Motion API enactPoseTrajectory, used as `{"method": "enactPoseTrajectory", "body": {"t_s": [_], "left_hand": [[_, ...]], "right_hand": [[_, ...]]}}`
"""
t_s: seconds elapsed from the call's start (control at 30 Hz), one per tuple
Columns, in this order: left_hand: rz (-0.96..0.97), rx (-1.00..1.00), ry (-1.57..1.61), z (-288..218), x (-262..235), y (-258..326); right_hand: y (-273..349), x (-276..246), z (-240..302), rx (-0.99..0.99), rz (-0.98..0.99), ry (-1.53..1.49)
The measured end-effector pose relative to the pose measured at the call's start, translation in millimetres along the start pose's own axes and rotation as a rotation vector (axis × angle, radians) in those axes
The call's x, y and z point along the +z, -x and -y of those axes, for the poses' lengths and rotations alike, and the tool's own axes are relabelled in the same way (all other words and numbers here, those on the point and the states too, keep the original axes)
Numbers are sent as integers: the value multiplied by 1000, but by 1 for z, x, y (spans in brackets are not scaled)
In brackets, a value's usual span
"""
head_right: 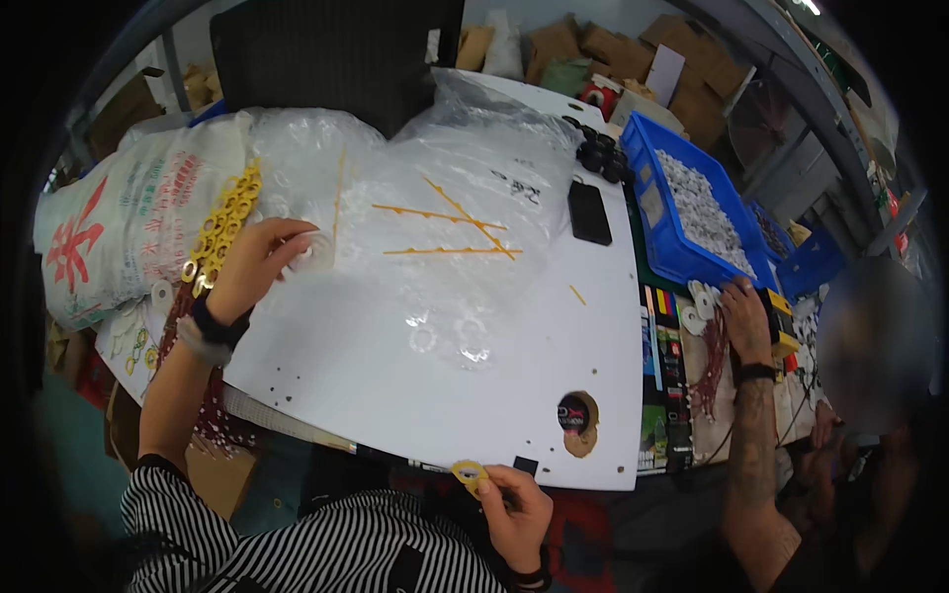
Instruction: Manually assemble and sort electrical wiring and small plastic components at a factory workstation.
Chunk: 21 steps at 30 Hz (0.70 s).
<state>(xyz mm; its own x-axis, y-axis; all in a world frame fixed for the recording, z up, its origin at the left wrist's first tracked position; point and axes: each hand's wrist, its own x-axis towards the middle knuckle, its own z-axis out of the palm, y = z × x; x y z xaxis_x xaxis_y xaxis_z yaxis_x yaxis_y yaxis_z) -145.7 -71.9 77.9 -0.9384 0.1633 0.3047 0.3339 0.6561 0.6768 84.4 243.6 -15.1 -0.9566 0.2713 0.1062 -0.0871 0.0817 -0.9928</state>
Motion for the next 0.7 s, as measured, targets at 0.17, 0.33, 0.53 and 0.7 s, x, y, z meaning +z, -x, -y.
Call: {"method": "enactPoseTrajectory", "body": {"t_s": [0.17,0.33,0.53,0.7], "left_hand": [[536,-143,474,-69,68,78],[773,-358,861,-85,116,106],[796,-378,910,-95,133,115],[792,-365,887,-101,140,121]], "right_hand": [[-3,-1,9,-47,157,98],[-6,4,14,-80,189,108],[0,-10,10,-43,100,118],[5,-13,14,-74,84,160]]}}
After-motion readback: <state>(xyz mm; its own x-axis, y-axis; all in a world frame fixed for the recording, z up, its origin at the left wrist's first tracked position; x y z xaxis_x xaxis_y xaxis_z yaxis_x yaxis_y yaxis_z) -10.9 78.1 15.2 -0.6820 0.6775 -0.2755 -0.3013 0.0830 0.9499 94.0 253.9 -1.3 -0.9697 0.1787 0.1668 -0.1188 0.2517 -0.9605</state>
